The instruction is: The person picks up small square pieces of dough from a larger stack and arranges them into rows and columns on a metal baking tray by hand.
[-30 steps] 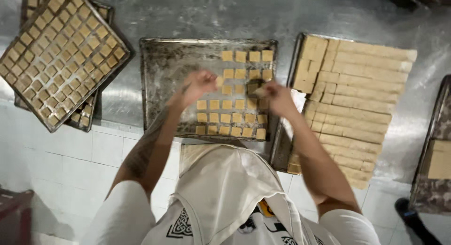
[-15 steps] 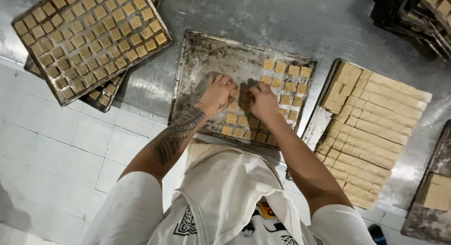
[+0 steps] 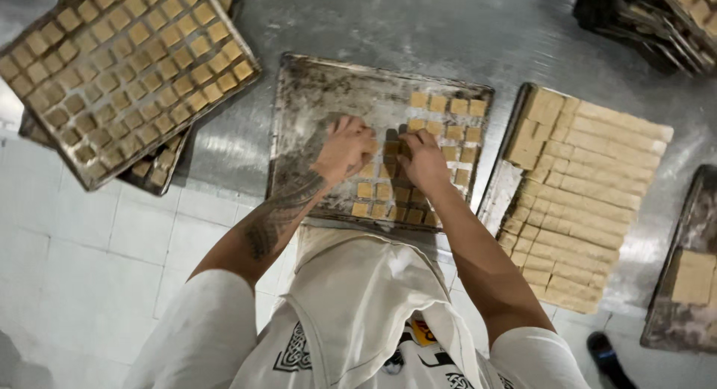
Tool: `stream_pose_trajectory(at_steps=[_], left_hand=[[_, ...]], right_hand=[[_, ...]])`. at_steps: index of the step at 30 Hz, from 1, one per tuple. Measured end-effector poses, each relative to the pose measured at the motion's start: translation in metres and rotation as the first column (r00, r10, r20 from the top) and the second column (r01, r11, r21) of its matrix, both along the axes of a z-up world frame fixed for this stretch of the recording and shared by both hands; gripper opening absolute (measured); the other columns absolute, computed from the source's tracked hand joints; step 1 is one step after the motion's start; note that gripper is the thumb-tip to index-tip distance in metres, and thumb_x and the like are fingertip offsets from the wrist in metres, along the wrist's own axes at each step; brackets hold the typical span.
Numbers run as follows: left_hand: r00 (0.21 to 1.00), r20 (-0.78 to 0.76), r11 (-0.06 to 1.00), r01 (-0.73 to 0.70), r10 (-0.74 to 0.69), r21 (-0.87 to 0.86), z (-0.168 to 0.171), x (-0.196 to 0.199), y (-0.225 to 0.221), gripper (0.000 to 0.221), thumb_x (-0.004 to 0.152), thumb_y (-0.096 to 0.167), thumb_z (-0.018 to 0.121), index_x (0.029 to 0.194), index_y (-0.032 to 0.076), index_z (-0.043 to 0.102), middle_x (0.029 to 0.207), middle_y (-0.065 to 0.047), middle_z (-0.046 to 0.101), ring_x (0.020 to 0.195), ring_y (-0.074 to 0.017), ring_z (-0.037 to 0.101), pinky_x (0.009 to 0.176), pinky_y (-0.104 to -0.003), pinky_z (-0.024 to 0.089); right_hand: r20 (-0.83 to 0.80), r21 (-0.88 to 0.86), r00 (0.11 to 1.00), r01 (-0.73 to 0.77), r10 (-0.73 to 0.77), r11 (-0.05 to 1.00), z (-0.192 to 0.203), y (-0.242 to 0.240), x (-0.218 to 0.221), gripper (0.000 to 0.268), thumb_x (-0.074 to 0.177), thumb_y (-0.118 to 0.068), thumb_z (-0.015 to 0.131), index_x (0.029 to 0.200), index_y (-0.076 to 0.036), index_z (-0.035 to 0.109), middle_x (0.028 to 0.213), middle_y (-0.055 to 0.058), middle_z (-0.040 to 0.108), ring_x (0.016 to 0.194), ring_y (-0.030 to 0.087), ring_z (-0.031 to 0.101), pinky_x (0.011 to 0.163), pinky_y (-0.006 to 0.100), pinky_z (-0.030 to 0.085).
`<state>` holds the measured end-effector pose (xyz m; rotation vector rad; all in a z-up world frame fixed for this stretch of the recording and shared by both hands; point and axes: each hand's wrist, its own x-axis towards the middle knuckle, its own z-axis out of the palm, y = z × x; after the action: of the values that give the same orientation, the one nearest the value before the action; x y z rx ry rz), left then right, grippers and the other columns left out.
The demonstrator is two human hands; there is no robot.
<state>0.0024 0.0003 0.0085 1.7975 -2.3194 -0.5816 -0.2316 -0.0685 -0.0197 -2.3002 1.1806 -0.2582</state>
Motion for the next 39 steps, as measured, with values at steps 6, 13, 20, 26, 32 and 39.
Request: stream_pose_trajectory(at_steps=[6,13,20,26,32,39], left_hand=[[0.973,-0.211,0.994,-0.105,0.096,-0.029,-0.003,-0.066,-0.029,0.040,0.082,0.029,0.077,0.116,0.011,0.070,0.121,-0.011,0.059,0.121,-0.0354,0.044,0.100,-0.055,0.041],[0.966,-0.171,0.973,0.166,-0.193,-0.158,-0.010,-0.221,-0.088,0.029,0.086,0.018,0.074,0.114,0.011,0.070,0.124,-0.009,0.060,0.127,-0.0298,0.049,0.104,-0.053,0.042],[0.960,-0.074,0.957,0.260,-0.271,-0.128,-0.006,-0.298,-0.136,0.040,0.082,0.014,0.071,0.121,0.004,0.066,0.122,-0.012,0.059,0.123,-0.0306,0.051,0.101,-0.049,0.042],[0.964,-0.022,0.961,0.265,-0.264,0.077,-0.002,-0.310,-0.156,0.026,0.088,0.008,0.063,0.112,0.008,0.074,0.121,-0.011,0.062,0.122,-0.0274,0.054,0.107,-0.047,0.041],[0.965,0.024,0.965,0.262,-0.261,-0.024,0.003,-0.309,-0.153,0.026,0.086,0.005,0.063,0.108,0.007,0.075,0.119,-0.010,0.065,0.119,-0.0271,0.057,0.106,-0.045,0.046],[0.788,-0.478,0.916,-0.272,0.388,0.294,0.012,-0.261,-0.168,0.020,0.094,0.021,0.068,0.104,0.005,0.074,0.108,-0.010,0.075,0.093,-0.0200,0.074,0.085,-0.031,0.060]], right_hand=[[0.221,-0.042,0.911,0.366,-0.348,0.930,0.018,-0.018,-0.123,0.023,0.089,-0.018,0.081,0.109,-0.009,0.076,0.111,0.014,0.067,0.101,0.035,0.067,0.087,0.043,0.055],[-0.053,-0.299,0.959,0.252,-0.279,0.920,0.037,-0.043,-0.259,0.019,0.088,-0.015,0.079,0.107,-0.010,0.076,0.111,0.011,0.067,0.108,0.035,0.063,0.091,0.045,0.055],[-0.037,-0.386,0.984,0.148,-0.175,0.911,0.019,-0.063,-0.267,0.020,0.084,-0.010,0.077,0.102,-0.006,0.071,0.107,0.014,0.065,0.102,0.037,0.060,0.090,0.046,0.053],[0.008,-0.351,0.992,0.119,-0.124,0.929,0.018,-0.071,-0.279,0.017,0.084,-0.012,0.077,0.099,-0.007,0.073,0.108,0.012,0.065,0.103,0.036,0.061,0.089,0.045,0.053],[-0.014,-0.325,0.989,0.133,-0.145,0.936,0.011,-0.070,-0.276,0.020,0.088,-0.016,0.078,0.101,-0.001,0.073,0.105,0.016,0.066,0.102,0.037,0.061,0.087,0.046,0.054],[0.215,-0.028,0.822,0.545,-0.528,0.838,0.022,-0.093,-0.261,0.019,0.092,-0.015,0.076,0.101,0.001,0.071,0.097,0.020,0.073,0.084,0.035,0.073,0.073,0.043,0.058]])
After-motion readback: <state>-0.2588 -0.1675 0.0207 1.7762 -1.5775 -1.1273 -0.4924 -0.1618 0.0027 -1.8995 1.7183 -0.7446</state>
